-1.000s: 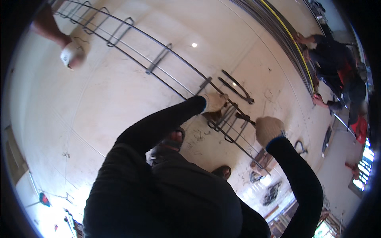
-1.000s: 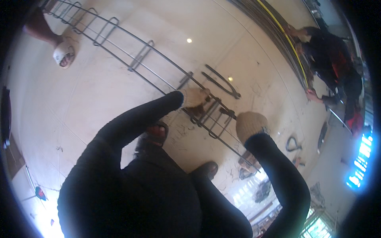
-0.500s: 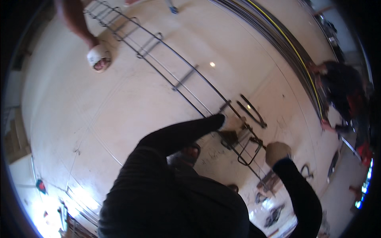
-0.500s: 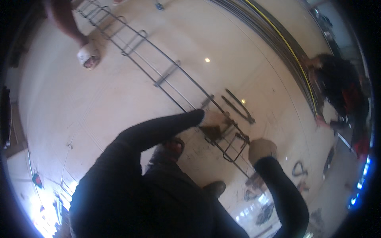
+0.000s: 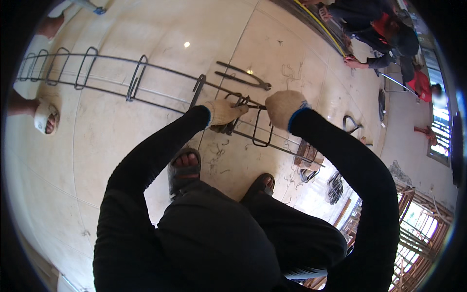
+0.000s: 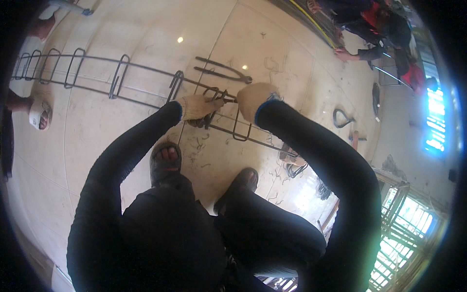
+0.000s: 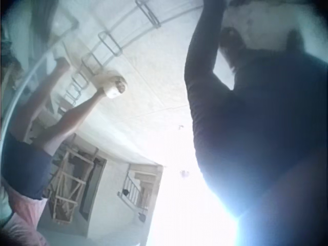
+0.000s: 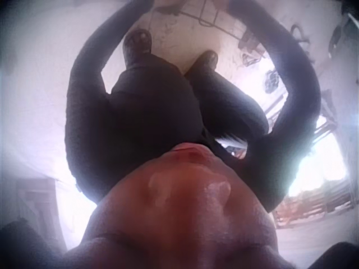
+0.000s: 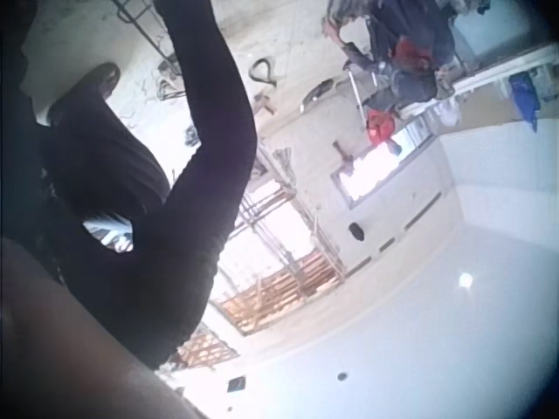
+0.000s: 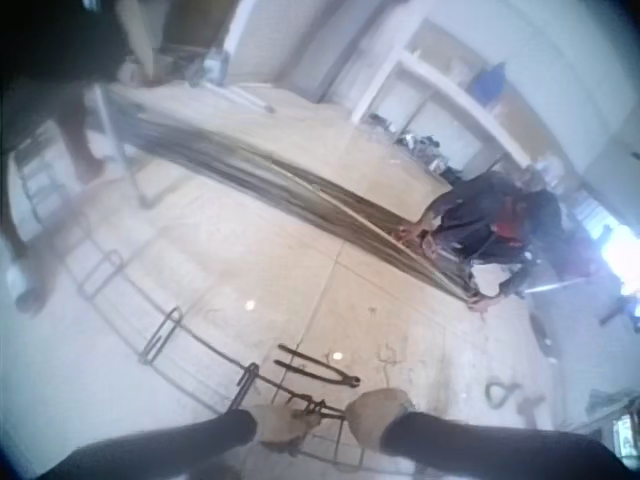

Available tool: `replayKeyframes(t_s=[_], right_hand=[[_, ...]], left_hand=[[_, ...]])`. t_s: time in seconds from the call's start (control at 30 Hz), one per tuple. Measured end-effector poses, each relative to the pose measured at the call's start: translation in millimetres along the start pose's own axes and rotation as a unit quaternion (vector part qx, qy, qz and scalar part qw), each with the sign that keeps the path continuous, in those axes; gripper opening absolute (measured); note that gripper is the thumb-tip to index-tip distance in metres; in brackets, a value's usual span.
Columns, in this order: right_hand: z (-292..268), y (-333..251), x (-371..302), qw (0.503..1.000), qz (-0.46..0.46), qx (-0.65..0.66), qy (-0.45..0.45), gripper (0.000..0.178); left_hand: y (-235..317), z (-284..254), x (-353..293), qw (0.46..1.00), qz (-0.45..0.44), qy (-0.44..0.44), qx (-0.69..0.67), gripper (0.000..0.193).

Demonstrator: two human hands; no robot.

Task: The person assembles a metal ladder-like frame on the floor, using pliers to bend and secure wire ties around the rungs. A coworker assists by holding the frame and using pliers to tighten connections.

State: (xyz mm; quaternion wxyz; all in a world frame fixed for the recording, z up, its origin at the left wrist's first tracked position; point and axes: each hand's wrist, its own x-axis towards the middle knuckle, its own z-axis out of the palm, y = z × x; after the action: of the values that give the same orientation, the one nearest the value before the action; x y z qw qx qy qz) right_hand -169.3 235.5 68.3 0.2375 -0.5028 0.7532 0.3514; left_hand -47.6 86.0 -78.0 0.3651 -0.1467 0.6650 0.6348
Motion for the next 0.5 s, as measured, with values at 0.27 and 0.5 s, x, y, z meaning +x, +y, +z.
replayKeyframes(t_s=[0.27,0.5], right_hand=[[41.3,10.0,-17.9,0.996,0.063,0.047,-0.028,0.024],[106.1,38.9,-13.3,0.945,0.283,0.025,-0.162,0.024]], left_hand=[[-29.5,0.2,36.0,0.987,0.083,0.091,0.099,0.088],[-29.8,1.7,27.8,0.979,0.113,0.157,0.060,0.078]])
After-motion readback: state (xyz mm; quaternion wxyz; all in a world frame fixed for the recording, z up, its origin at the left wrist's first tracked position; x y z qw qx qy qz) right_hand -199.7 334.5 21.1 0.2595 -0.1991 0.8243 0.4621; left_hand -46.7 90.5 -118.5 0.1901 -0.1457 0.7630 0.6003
